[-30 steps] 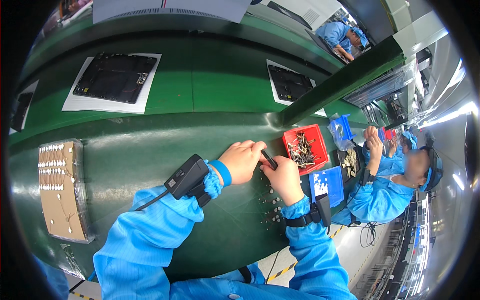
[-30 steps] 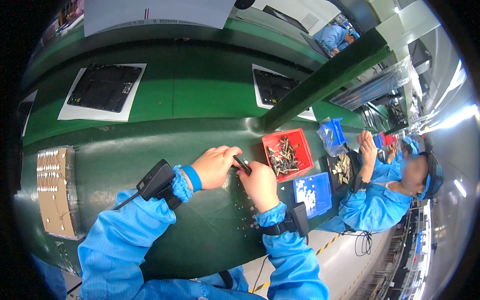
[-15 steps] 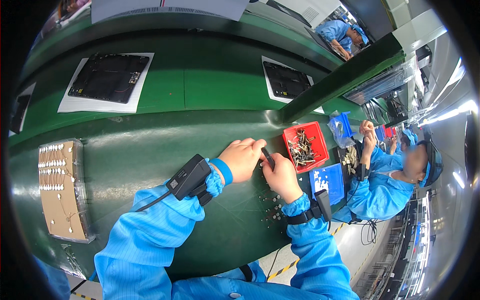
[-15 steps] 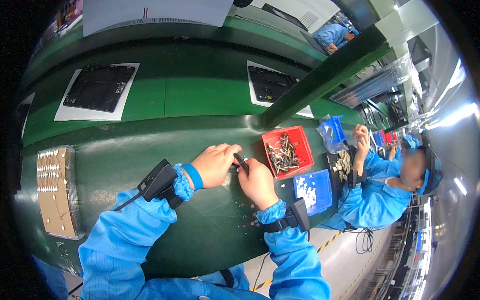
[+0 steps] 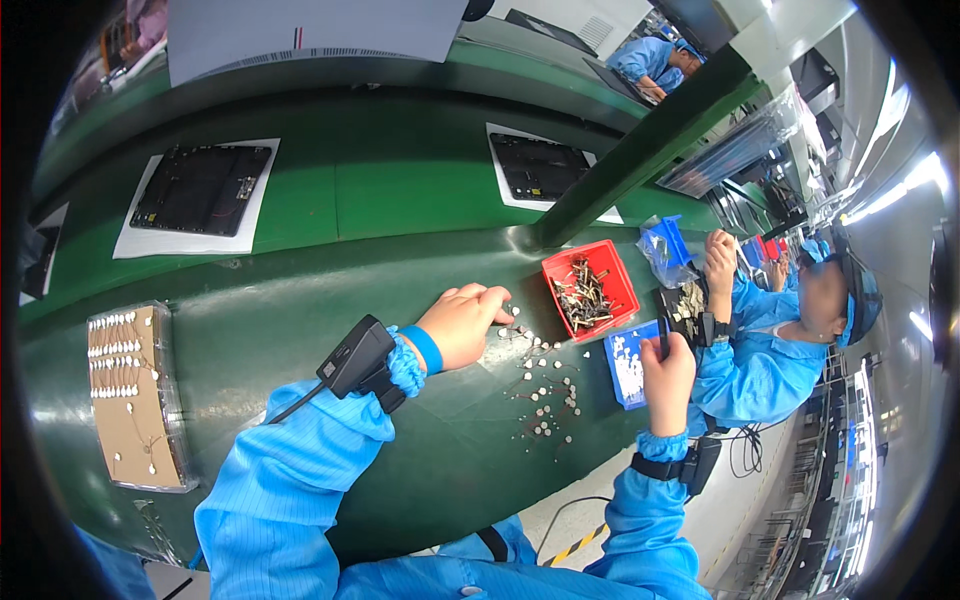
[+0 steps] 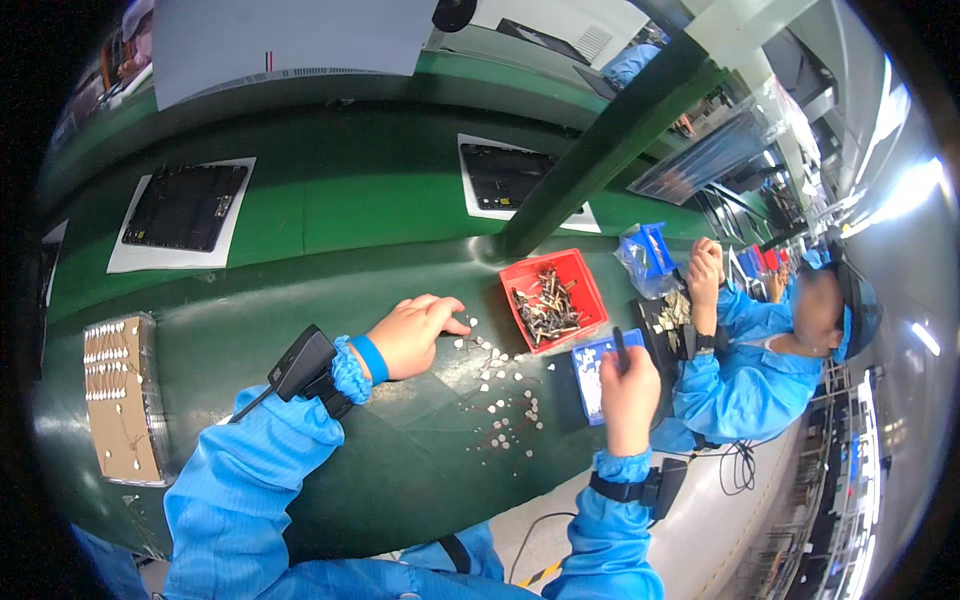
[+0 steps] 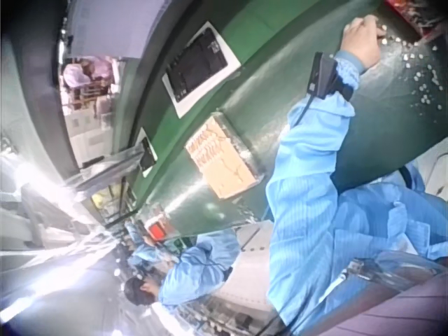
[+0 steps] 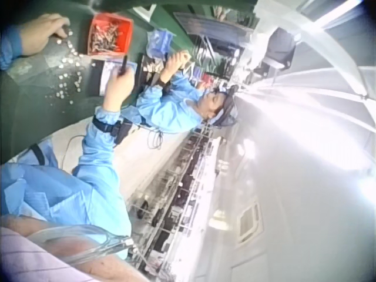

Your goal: The person applies adhesive strips to a laptop chassis and assembles small electronic components onto it, using tweezers and a precision tool.

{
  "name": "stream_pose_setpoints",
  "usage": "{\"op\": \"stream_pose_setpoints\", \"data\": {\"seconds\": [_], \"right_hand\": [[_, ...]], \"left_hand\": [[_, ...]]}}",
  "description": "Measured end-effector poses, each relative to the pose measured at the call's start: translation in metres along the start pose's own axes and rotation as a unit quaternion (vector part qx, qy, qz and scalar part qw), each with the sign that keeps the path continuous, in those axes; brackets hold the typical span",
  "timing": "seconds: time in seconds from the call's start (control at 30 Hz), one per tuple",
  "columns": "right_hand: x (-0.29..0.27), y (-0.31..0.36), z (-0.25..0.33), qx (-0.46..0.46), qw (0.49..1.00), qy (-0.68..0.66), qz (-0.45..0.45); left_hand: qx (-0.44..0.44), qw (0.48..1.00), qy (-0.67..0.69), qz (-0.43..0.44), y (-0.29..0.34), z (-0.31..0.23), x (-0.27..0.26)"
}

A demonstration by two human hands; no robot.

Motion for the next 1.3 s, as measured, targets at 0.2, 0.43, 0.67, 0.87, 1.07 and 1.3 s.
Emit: {"op": "stream_pose_setpoints", "data": {"seconds": [0.2,0.43,0.67,0.87,1.07,1.3], "right_hand": [[0.001,0.013,-0.062,0.042,0.998,0.052,-0.018],[0.001,0.036,-0.046,0.040,0.996,-0.060,-0.043],[0.002,0.101,0.033,-0.094,0.880,-0.464,0.041],[0.060,0.152,0.085,-0.078,0.807,-0.552,0.197],[0.075,0.162,0.111,-0.098,0.780,-0.568,0.243],[0.074,0.159,0.109,-0.091,0.785,-0.564,0.241]], "left_hand": [[-0.015,1.000,0.021,-0.003,-0.001,-0.011,-0.001],[-0.026,0.999,-0.008,-0.034,0.006,-0.019,-0.009],[0.088,0.953,-0.180,-0.225,0.070,-0.120,-0.105],[-0.034,0.875,-0.309,-0.371,0.190,-0.138,-0.188],[-0.435,0.698,-0.396,-0.409,0.356,-0.067,-0.235],[-0.490,0.665,-0.373,-0.422,0.384,-0.019,-0.221]]}}
Point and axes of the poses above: each hand's wrist, its own y-axis away from the middle knuckle, its own x-axis out of the palm, z = x × y, the point moved 7 cm from there along -y, towards the middle knuckle, and after that the axes turned 3 degrees about y, right-handed, at the moved point
